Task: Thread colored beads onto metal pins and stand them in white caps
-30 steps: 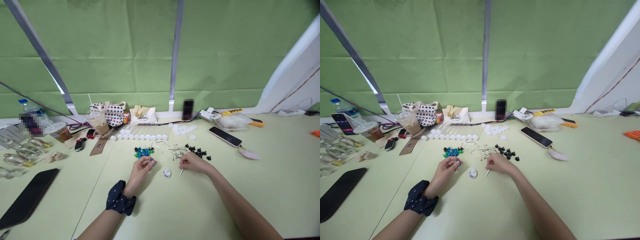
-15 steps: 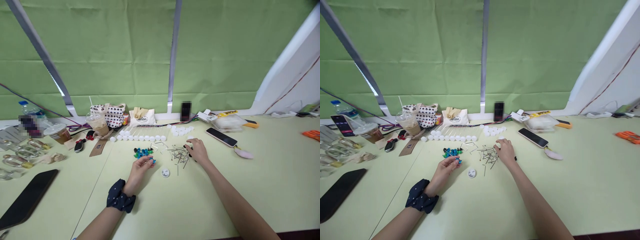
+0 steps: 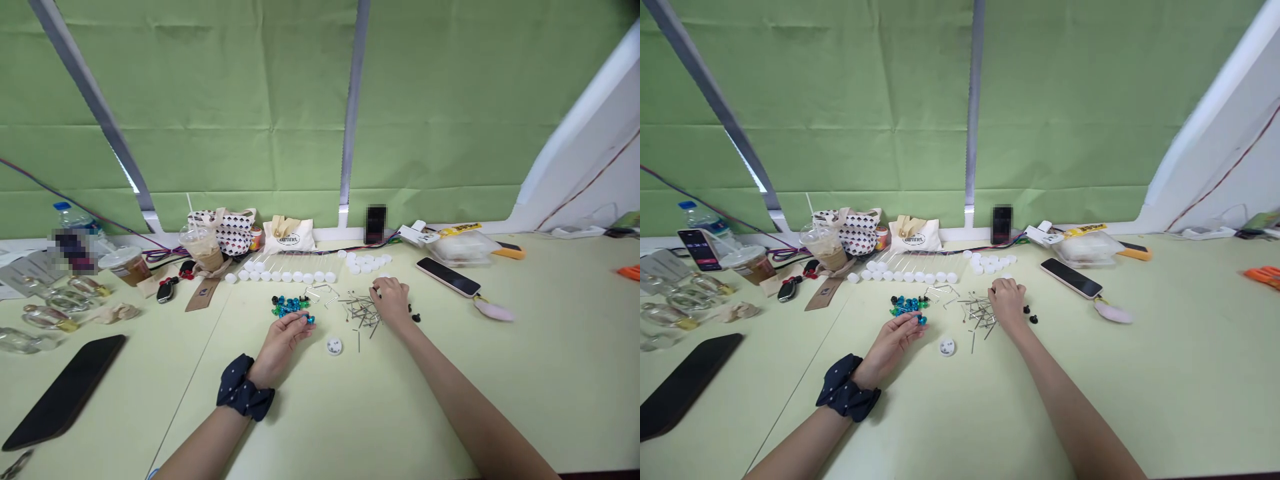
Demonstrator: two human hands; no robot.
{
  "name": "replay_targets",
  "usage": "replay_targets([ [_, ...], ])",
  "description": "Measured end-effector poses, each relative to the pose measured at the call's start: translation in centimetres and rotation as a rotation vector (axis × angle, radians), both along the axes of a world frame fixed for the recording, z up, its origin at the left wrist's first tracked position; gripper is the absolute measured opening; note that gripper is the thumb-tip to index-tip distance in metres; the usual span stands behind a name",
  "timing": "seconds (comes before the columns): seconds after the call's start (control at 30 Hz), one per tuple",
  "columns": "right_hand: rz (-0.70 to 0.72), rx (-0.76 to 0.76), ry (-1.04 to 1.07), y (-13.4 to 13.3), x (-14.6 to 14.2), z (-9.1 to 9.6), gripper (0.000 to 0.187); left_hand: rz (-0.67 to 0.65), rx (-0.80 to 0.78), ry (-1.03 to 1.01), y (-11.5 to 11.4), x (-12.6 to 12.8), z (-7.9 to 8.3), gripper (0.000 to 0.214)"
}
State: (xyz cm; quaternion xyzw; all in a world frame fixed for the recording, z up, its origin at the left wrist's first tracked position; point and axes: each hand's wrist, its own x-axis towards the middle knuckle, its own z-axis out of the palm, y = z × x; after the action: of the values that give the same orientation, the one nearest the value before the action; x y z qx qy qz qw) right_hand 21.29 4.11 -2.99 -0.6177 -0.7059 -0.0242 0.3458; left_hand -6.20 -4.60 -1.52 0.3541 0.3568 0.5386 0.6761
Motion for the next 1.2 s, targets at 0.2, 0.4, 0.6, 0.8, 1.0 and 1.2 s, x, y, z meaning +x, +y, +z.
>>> replay_targets([
  [0.2, 0.508, -0.357, 0.566, -4.6, -4.7, 2.4, 0.021, -0.004, 0.036, 0.012, -0.1, 0.1, -0.1, 0.025],
  [0.4, 0.631, -0.523, 0.797, -8.3, -8.6, 2.3, 0.026, -0.022, 0.070, 0.051, -0.3, 0.5, 0.0, 0.023],
  [0.6, 0.643, -0.344, 0.669, -8.7, -9.0, 2.4, 0.018, -0.032, 0.114, 0.111, -0.4, 0.7, -0.2, 0.022],
  [0.8, 0.685, -0.228, 0.571, -8.6, -8.6, 2.2, 0.017, 0.010, 0.170, 0.188, -0.4, 0.6, -0.1, 0.021],
  [1.0, 0.678, -0.243, 0.634, -8.3, -8.4, 1.9, 0.017, 0.017, 0.174, 0.193, -0.5, 0.6, 0.2, 0.022],
  [1.2, 0.700, -0.275, 0.745, -8.5, -8.5, 2.0, 0.020, 0.019, 0.158, 0.173, -0.6, 0.7, 0.2, 0.026],
])
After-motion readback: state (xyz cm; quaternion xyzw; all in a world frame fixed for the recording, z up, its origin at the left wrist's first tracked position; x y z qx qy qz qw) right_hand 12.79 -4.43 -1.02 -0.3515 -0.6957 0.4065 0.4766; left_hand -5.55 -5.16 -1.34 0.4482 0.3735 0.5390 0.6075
